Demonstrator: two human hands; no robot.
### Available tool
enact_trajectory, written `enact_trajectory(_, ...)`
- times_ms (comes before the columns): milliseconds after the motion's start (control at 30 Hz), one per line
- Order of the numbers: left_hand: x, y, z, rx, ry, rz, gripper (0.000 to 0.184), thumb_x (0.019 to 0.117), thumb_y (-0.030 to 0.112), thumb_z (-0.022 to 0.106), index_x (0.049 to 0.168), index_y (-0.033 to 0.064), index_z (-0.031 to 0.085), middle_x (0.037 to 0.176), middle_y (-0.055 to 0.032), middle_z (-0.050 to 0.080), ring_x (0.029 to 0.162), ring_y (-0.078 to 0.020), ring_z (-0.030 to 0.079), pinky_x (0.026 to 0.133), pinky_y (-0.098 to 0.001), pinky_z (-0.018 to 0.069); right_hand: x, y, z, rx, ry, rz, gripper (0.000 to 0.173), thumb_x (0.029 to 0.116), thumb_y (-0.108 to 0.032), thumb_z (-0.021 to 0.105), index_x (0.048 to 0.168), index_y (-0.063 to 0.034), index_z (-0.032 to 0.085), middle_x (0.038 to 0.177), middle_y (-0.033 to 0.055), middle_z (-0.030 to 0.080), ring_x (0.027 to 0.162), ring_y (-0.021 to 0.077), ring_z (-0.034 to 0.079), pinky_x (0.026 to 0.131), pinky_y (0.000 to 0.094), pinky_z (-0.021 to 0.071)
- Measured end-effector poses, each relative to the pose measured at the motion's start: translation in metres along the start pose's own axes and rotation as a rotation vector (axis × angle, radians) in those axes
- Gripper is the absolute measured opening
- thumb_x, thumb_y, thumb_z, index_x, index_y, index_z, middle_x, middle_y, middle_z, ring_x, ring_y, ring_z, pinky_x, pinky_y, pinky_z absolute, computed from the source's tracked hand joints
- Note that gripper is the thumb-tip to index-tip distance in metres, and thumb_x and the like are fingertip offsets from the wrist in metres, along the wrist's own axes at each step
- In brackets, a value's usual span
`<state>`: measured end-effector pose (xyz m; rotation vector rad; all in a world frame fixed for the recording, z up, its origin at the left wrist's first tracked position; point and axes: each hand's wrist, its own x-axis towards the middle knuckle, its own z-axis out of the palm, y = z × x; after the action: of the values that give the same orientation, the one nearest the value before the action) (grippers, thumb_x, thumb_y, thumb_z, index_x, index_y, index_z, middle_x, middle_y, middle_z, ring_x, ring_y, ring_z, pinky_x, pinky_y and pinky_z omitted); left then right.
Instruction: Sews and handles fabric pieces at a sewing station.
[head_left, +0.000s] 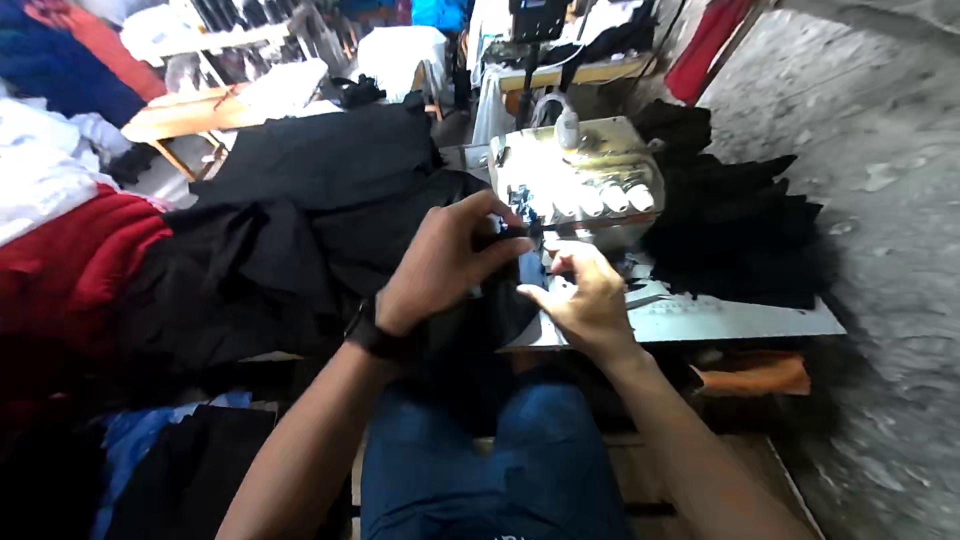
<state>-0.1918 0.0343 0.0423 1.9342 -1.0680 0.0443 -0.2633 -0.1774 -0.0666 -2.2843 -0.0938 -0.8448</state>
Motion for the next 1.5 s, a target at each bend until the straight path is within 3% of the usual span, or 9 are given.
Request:
enact_trajectory(200,0.033,0.047,-0.002,-0.053,0.115,0.031,0.03,0.0976,0.013,0.07,0.126,0.0058,0.061,0.058,-0.0003,0.055,0.043,-0.0096,0.046,0.042,-0.0246,0.042,0.038,-0.023,0.024,0.327,0.089,-0.159,0.035,0.076,-0.006,0.08,0.107,-0.0017,0.064,0.098,0.0068,0.07,0.092,0.0122,0.069,0.084,0.0324,0.0605)
enact_trajectory(433,0.013,0.059,-0.004,0.009,0.14,-0.049,0.033,0.0988,0.014,0.069,0.13,0.0064,0.06,0.06,0.0002,0.055,0.042,-0.0081,0.044,0.04,-0.0218,0.0381,0.038,-0.052,-0.017,0.548,0.117,-0.488,0.016,0.0836,-0.006,0.081,0.098,-0.0047,0.073,0.112,0.0044,0.069,0.103,0.0087,0.066,0.085,0.0212,0.0579)
enact_trajectory(500,-0.011,0.061,-0.002,-0.016,0.183,-0.04,0.041,0.0996,0.012,0.066,0.138,0.0037,0.055,0.074,-0.0024,0.064,0.054,-0.0084,0.056,0.046,-0.0205,0.0484,0.021,-0.042,-0.034,0.574,0.106,-0.394,0.016,0.0847,-0.005,0.081,0.1,-0.0072,0.077,0.108,0.0001,0.071,0.093,0.0038,0.066,0.077,0.0164,0.0561)
enact_trajectory(600,-0.054,0.028,0.02,-0.238,0.257,-0.082,0.04,0.1042,0.019,0.059,0.141,0.0072,0.051,0.127,-0.0085,0.066,0.112,-0.0223,0.068,0.094,-0.0392,0.0594,-0.02,-0.025,-0.05,0.668,0.14,0.049,0.012,0.0838,-0.015,0.083,0.087,-0.0218,0.074,0.082,-0.0151,0.069,0.072,-0.0037,0.064,0.065,0.0136,0.0563)
enact_trajectory(700,-0.083,-0.002,0.083,-0.667,0.267,-0.429,0.025,0.104,0.011,0.058,0.128,0.0045,0.058,0.101,-0.0091,0.075,0.088,-0.02,0.075,0.082,-0.0368,0.064,-0.058,-0.035,-0.04,0.559,0.1,0.246,0.043,0.0857,-0.027,0.084,0.061,-0.0156,0.051,0.06,-0.0091,0.049,0.056,-0.0028,0.047,0.051,0.0135,0.0389)
enact_trajectory(833,-0.063,-0.009,0.123,-1.122,0.334,-0.75,0.034,0.1072,0.01,0.049,0.141,0.0098,0.049,0.088,-0.0105,0.071,0.071,-0.0148,0.072,0.068,-0.0286,0.0624,-0.073,-0.04,-0.039,0.255,0.098,-0.039,0.045,0.0876,-0.037,0.083,0.064,-0.0118,0.054,0.063,-0.0021,0.052,0.066,0.0065,0.058,0.072,0.0256,0.0537)
enact_trajectory(967,-0.044,-0.018,0.128,-1.262,0.403,-0.717,0.051,0.1067,0.015,0.053,0.156,0.0187,0.039,0.119,-0.0137,0.068,0.1,-0.0207,0.071,0.09,-0.0377,0.0595,-0.084,-0.029,-0.037,0.206,0.098,-0.168,0.038,0.0896,-0.033,0.081,0.069,-0.0104,0.058,0.061,-0.0016,0.05,0.063,0.009,0.059,0.096,0.041,0.058)
enact_trajectory(1167,-0.044,-0.017,0.127,-1.203,0.486,-0.732,0.056,0.1022,0.011,0.061,0.154,0.0194,0.043,0.111,-0.0153,0.068,0.092,-0.0225,0.07,0.081,-0.0387,0.0606,-0.089,-0.032,-0.029,0.518,-0.136,0.535,0.039,0.0944,-0.03,0.075,0.123,-0.0079,0.06,0.094,-0.003,0.079,0.079,0.0068,0.075,0.067,0.0214,0.0639)
enact_trajectory(1500,-0.048,-0.019,0.12,-1.231,0.415,-0.691,0.052,0.1066,0.019,0.056,0.156,0.0199,0.039,0.126,-0.0154,0.068,0.104,-0.0239,0.071,0.089,-0.0384,0.0589,-0.087,-0.037,-0.04,0.292,-0.219,0.407,0.02,0.0872,-0.039,0.079,0.081,-0.0198,0.077,0.076,-0.0124,0.072,0.079,0.0007,0.07,0.115,0.042,0.047)
